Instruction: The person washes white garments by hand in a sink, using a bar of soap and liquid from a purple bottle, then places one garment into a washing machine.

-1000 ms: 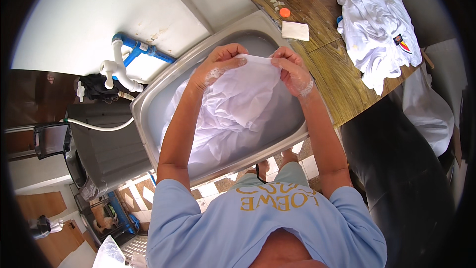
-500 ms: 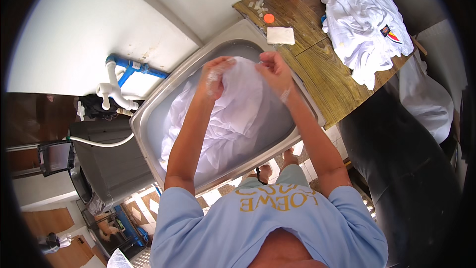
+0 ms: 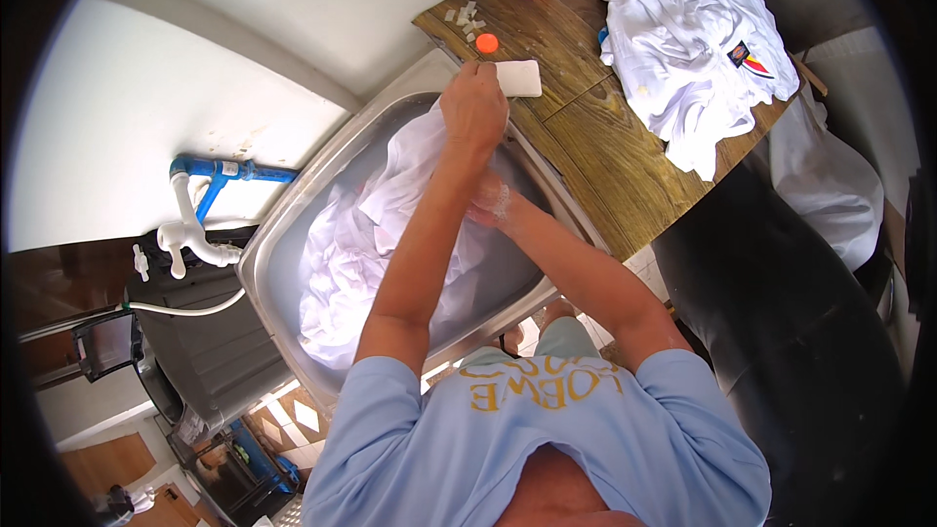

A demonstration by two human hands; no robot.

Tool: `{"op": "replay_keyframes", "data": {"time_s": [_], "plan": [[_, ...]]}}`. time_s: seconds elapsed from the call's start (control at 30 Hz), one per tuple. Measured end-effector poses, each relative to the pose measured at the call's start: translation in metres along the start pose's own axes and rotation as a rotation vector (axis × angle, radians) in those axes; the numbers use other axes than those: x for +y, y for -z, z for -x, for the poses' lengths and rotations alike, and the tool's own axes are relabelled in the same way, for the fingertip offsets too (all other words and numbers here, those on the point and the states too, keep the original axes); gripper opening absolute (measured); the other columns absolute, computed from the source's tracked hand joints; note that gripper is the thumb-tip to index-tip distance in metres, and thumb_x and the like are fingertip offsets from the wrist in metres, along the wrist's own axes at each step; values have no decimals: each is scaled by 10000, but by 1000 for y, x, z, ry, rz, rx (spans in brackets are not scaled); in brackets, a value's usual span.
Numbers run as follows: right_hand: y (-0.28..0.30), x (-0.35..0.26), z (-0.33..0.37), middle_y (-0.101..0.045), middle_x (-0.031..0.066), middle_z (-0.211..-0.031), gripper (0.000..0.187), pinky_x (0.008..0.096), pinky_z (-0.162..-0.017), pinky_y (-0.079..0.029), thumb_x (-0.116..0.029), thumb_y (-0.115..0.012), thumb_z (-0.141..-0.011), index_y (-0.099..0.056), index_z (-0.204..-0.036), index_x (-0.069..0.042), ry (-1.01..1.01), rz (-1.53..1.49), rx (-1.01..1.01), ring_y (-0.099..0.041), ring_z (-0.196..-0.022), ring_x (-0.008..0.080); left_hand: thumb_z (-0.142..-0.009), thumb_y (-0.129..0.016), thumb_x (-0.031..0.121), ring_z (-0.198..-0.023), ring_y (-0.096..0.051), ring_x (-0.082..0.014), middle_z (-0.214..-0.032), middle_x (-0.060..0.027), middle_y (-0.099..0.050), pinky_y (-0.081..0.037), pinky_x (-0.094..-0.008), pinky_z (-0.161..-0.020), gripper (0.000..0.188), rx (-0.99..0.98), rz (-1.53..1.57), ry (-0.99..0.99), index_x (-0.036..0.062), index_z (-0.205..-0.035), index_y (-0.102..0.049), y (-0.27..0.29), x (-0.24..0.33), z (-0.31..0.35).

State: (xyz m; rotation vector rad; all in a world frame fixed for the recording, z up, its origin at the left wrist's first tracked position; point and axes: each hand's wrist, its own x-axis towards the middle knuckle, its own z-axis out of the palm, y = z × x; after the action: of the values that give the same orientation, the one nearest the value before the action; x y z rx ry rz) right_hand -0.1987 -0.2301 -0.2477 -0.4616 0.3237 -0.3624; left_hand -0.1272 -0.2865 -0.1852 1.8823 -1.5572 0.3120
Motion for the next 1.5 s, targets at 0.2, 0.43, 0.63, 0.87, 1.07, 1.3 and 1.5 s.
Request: {"op": "replay_keyframes", "data": {"time_s": [0.2, 0.43, 0.63, 0.87, 1.07, 1.3, 1.5], "plan": [[12, 20, -17, -580, 10, -1098, 395, 297, -887, -421, -201, -688, -833, -517, -1173, -96, 121, 122, 60, -530, -1021, 126, -704, -620, 33, -739, -645, -314, -845, -176, -609, -534, -380, -633, 157, -404, -355, -191, -5, -850, -661, -4, 3, -7], [16, 15, -31, -525, 18, -1202, 547, 291, -936, -378, -163, -686, -789, -455, -1277, -72, 152, 446, 96, -480, -1082, 125, -712, -649, 74, -760, -662, -244, -809, -134, -640, -530, -300, -639, 121, -537, -441, -265, 43, -820, -695, 9, 17, -14], [-18, -41, 42, -535, 91, -1220, 594, 335, -989, -363, -111, -625, -777, -412, -1327, -37, 400, 390, -3, -492, -1134, 174, -795, -641, 81, -741, -608, -105, -797, -44, -661, -470, -236, -702, 189, -663, 881, 376, -26, -946, -679, 137, -15, -27], [-45, -73, 109, -590, 63, -1055, 327, 296, -943, -361, -322, -505, -942, -577, -1092, -41, 519, 255, 41, -515, -1007, 141, -806, -655, 102, -781, -590, -84, -843, -29, -659, -450, -218, -732, 191, -878, 1260, 359, -18, -953, -680, 154, 26, -14], [13, -86, 167, -557, -37, -789, 91, 214, -652, -397, -162, -591, -912, -590, -919, -72, 558, 605, 527, -489, -717, 42, -830, -624, 62, -759, -550, -64, -872, -27, -636, -436, -225, -692, 129, -921, 1090, 190, -24, -922, -650, 63, 33, 5], [45, -79, 173, -577, 51, -768, 115, 314, -639, -427, -98, -647, -806, -657, -918, -124, 886, 1676, 958, -547, -690, 207, -737, -661, 9, -641, -549, -180, -816, -55, -614, -431, -295, -597, 160, -623, 457, -63, 76, -866, -595, -4, 58, 31], [47, -73, 173, -547, 43, -799, 81, 377, -724, -406, -146, -645, -794, -665, -871, -152, 822, 1802, 980, -555, -818, 242, -689, -689, 44, -668, -577, -262, -729, -84, -591, -458, -366, -617, 92, -416, 315, -346, 60, -774, -657, -12, 62, 36]]}}
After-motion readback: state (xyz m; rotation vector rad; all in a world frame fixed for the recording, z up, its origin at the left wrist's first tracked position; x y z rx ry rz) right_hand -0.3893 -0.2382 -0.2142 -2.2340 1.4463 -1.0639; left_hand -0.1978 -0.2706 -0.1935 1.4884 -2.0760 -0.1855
